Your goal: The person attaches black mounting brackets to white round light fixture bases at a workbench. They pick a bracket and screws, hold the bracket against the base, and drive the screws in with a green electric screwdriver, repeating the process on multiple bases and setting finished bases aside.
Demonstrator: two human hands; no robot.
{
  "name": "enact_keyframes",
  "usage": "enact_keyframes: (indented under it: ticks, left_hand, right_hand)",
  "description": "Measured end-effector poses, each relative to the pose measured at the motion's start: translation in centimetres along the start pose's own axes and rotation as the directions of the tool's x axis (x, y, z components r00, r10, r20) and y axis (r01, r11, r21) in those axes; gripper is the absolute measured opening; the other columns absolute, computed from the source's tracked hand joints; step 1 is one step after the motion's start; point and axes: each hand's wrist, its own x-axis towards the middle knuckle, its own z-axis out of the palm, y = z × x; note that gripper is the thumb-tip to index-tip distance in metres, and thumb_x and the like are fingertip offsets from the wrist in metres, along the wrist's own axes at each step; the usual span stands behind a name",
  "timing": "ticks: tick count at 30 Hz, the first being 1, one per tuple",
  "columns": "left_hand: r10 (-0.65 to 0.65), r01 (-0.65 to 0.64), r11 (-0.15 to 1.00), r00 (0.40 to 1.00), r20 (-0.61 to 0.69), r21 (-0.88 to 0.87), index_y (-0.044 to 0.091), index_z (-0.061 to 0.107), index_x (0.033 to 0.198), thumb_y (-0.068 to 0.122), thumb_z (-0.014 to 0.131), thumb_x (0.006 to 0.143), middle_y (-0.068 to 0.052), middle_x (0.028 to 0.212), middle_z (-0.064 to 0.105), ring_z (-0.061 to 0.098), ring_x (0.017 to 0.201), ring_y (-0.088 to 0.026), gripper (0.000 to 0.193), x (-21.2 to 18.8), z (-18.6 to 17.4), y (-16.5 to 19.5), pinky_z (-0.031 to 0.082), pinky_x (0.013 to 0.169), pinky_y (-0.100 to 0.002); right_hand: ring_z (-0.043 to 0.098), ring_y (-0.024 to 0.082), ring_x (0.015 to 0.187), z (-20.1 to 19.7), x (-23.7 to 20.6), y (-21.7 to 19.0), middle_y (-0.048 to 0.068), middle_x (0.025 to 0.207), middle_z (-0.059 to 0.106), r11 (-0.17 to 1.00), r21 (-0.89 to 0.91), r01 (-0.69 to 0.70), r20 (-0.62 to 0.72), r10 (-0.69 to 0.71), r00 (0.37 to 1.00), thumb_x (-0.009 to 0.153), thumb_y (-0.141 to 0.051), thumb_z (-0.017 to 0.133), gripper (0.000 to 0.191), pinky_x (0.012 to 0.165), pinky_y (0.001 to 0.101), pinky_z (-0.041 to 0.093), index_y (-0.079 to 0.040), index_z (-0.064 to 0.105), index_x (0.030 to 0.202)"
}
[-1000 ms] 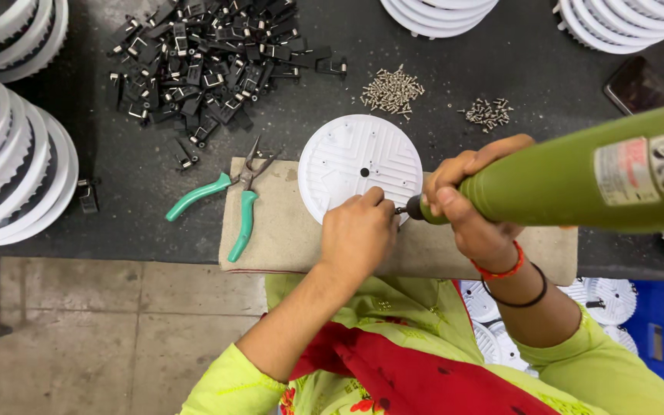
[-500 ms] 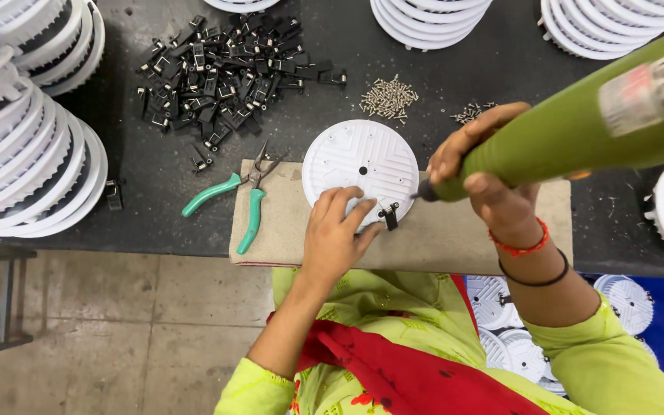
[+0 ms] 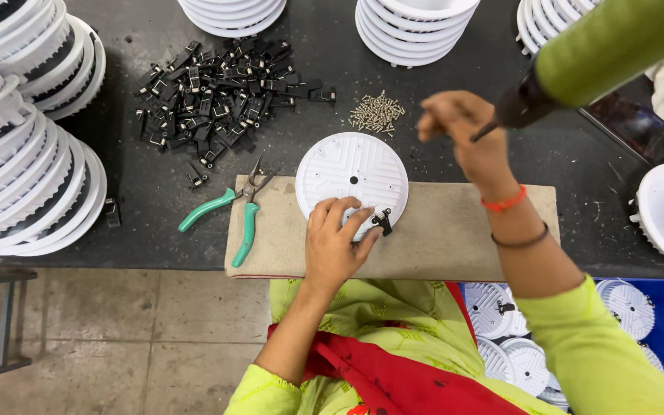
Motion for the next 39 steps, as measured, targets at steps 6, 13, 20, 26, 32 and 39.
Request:
enact_keyframes:
  ticks: [6, 13, 20, 26, 32, 39]
  left_hand:
    - [0.004, -0.004, 1.0, 1.0, 0.002, 0.005, 0.014, 0.075, 0.108, 0.023, 0.087, 0.078, -0.004, 0.117, 0.065, 0.058, 0.11, -0.031, 0.034, 0.0, -0.2, -0.1, 0.049, 0.092, -0.044]
    - [0.019, -0.019, 0.999, 1.0, -0.003, 0.039, 0.014, 0.075, 0.107, 0.023, 0.088, 0.074, -0.005, 0.116, 0.065, 0.057, 0.109, -0.032, 0.037, 0.0, -0.4, -0.2, 0.048, 0.091, -0.045]
    - [0.004, -0.006, 0.998, 1.0, 0.03, 0.055, 0.015, 0.076, 0.108, 0.024, 0.088, 0.075, -0.004, 0.117, 0.066, 0.057, 0.11, -0.031, 0.036, -0.1, -0.7, -0.2, 0.048, 0.093, -0.045]
    - [0.011, -0.012, 0.998, 1.0, 0.027, 0.06, 0.014, 0.075, 0.108, 0.024, 0.088, 0.076, -0.004, 0.117, 0.066, 0.057, 0.111, -0.031, 0.036, 0.1, -0.6, -0.2, 0.048, 0.094, -0.045]
    - [0.013, -0.013, 0.998, 1.0, 0.012, 0.056, 0.014, 0.075, 0.108, 0.024, 0.088, 0.076, -0.004, 0.117, 0.066, 0.057, 0.11, -0.032, 0.035, 0.0, -0.5, -0.1, 0.048, 0.092, -0.045]
    - [0.022, -0.022, 0.999, 1.0, -0.004, 0.026, 0.015, 0.075, 0.109, 0.023, 0.087, 0.076, -0.004, 0.117, 0.065, 0.058, 0.11, -0.032, 0.036, 0.1, -0.3, -0.1, 0.048, 0.091, -0.046]
  right_hand:
    - [0.073, 0.023, 0.08, 0.0, 4.2, 5.5, 0.011, 0.094, 0.074, 0.621, -0.769, 0.152, 0.197, 0.003, 0.98, 0.086, -0.015, 0.078, 0.018, 0.074, 0.0342, 0.058, -0.004, 0.079, 0.101]
    - [0.071, 0.026, 0.081, 1.6, 5.3, 6.1, 0.012, 0.094, 0.073, 0.597, -0.774, 0.208, 0.231, -0.04, 0.972, 0.088, -0.02, 0.078, 0.014, 0.074, 0.0372, 0.058, -0.008, 0.079, 0.094]
    - [0.069, 0.026, 0.086, 3.5, 4.1, 5.5, 0.008, 0.094, 0.071, 0.571, -0.82, 0.033, 0.021, -0.028, 0.999, 0.087, -0.024, 0.077, 0.015, 0.079, 0.0386, 0.054, -0.01, 0.079, 0.091]
    - [0.069, 0.027, 0.086, 4.1, 3.3, 5.8, 0.007, 0.093, 0.071, 0.521, -0.848, 0.095, 0.028, -0.134, 0.991, 0.085, -0.02, 0.077, 0.01, 0.077, 0.0407, 0.055, -0.011, 0.079, 0.088]
    - [0.071, 0.027, 0.08, 3.4, 4.2, 6.6, 0.008, 0.089, 0.071, 0.621, -0.783, 0.033, 0.002, -0.051, 0.999, 0.084, -0.019, 0.078, 0.009, 0.072, 0.0394, 0.057, -0.01, 0.079, 0.088]
    - [0.069, 0.03, 0.081, 3.3, 4.4, 6.5, 0.009, 0.086, 0.072, 0.524, -0.842, 0.132, 0.061, -0.151, 0.987, 0.084, -0.023, 0.081, 0.012, 0.072, 0.0418, 0.055, -0.012, 0.082, 0.088]
